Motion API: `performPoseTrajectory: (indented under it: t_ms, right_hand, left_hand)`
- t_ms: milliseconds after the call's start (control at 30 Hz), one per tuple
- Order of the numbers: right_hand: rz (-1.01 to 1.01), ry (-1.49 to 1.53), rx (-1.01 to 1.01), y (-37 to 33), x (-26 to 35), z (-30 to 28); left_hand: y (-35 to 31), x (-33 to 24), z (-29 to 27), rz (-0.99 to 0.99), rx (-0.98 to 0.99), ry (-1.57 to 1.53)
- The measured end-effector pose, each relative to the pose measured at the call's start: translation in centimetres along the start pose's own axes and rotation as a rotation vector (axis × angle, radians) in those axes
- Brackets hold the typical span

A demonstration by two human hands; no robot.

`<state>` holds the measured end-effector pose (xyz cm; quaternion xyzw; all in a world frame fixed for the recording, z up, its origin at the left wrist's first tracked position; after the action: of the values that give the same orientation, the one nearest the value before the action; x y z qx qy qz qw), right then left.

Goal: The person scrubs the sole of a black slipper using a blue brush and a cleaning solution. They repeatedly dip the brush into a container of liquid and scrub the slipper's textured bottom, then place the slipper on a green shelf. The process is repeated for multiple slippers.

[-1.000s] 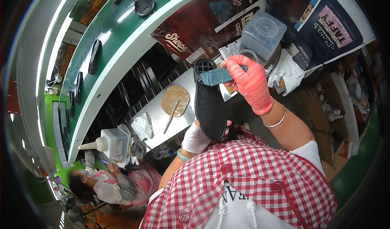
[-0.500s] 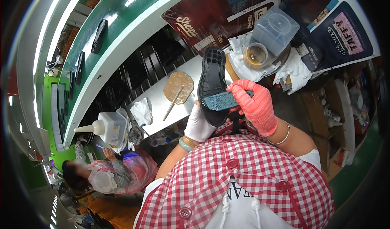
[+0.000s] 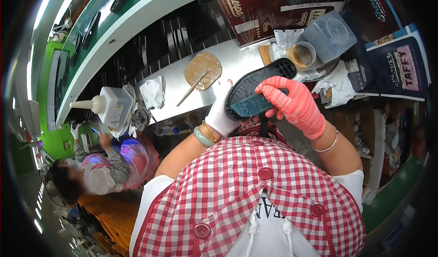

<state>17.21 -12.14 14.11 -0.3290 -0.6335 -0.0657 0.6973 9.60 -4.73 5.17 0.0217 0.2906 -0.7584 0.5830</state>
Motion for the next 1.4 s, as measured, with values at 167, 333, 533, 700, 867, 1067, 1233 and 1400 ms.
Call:
performPoseTrajectory:
  t_ms: [167, 333, 533, 700, 867, 1067, 1233, 1400]
  right_hand:
    - [0.024, -0.076, 0.103, 2.0, 0.8, 0.7]
    - [0.044, -0.177, 0.147, 3.2, 1.4, 1.1]
    - [0.063, -0.183, 0.201, 3.6, 1.9, 0.6]
    - [0.087, -0.197, 0.207, 3.0, 1.4, -0.5]
    - [0.094, -0.228, 0.202, 2.2, 1.0, -1.4]
    - [0.067, -0.271, 0.221, 1.3, 1.4, -2.1]
    - [0.059, -0.309, 0.193, 0.8, 1.3, -3.3]
    - [0.044, -0.323, 0.078, -0.1, 0.6, -6.0]
  left_hand:
    - [-0.3, 0.3, -0.7, -0.112, -0.223, -0.059]
    - [0.0, -2.2, -0.4, 0.016, 0.081, 0.432]
    - [0.3, -3.2, 0.3, 0.154, 0.152, 0.804]
    - [0.5, 0.4, -1.3, -0.425, 0.006, 0.068]
    - [0.6, 0.1, -1.0, -0.454, -0.091, 0.052]
    - [1.0, -0.2, -2.6, -0.404, -0.151, 0.068]
    - [0.4, -0.8, -2.4, -0.352, -0.270, 0.025]
    - [-0.1, -0.6, -1.7, -0.422, 0.036, -0.007]
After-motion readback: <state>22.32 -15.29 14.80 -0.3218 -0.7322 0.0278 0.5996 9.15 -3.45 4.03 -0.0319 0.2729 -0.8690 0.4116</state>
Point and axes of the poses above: each hand's wrist, its own y-axis towards the middle knuckle, its own z-axis out of the palm, x = y × z, the point moved 10 cm from there along y, towards the middle knuckle, and after that the axes turned 6 degrees about -y, right-handed, at the moved point
